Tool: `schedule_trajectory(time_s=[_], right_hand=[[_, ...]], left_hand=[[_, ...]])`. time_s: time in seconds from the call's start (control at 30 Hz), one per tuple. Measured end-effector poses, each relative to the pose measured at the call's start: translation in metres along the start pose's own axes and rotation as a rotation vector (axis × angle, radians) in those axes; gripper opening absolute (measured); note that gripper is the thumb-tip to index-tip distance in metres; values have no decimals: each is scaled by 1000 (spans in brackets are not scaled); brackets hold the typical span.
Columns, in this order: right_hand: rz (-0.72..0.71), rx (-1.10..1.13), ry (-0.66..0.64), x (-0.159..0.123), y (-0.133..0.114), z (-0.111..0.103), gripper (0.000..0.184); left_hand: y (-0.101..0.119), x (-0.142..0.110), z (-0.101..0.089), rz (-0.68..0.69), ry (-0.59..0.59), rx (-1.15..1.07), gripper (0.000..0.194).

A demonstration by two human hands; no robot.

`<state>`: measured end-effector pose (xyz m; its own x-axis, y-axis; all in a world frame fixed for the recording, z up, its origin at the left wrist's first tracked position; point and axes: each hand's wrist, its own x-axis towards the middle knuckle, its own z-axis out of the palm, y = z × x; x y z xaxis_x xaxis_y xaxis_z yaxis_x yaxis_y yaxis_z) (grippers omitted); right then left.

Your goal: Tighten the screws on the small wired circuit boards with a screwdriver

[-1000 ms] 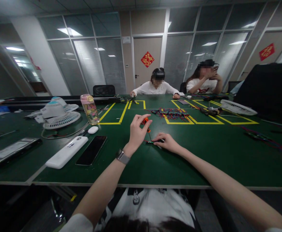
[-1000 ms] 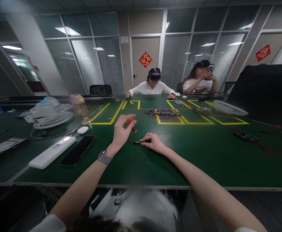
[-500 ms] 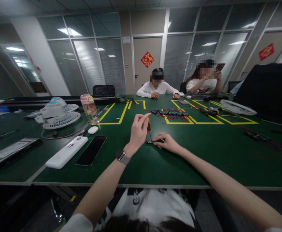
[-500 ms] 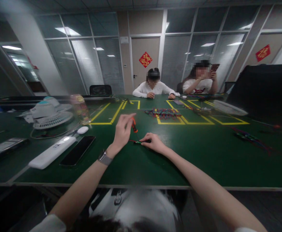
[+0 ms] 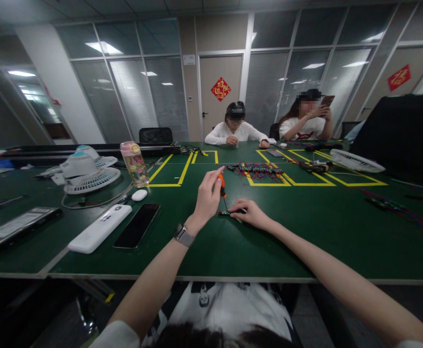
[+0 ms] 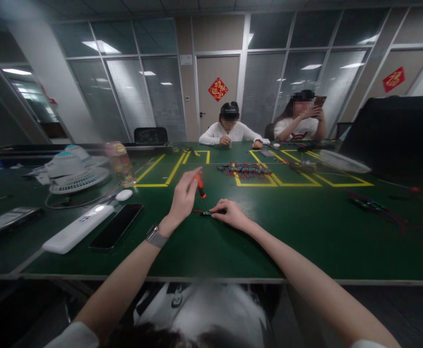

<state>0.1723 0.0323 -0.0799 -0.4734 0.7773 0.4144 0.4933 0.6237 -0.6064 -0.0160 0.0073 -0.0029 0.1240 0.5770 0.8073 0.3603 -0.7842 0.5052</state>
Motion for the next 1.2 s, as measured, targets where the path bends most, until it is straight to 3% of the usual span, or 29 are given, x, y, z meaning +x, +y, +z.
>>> schedule_trajectory(time_s=[0.23,0.5,0.77,1.2], right_hand=[[-6,-9,-2,0,2,1,15],[-13,-2,-14,0,2,-1,16],[1,-6,-11,0,-1,-1,16],[-11,10,-11,-1,2,-1,17]], left_hand=[[0,1,0,1,56,27,19],[-4,1,1,-36,-35,-66,34],[-7,2,0,-44,77,58,17],[-6,1,2,-44,-76,-117,34]])
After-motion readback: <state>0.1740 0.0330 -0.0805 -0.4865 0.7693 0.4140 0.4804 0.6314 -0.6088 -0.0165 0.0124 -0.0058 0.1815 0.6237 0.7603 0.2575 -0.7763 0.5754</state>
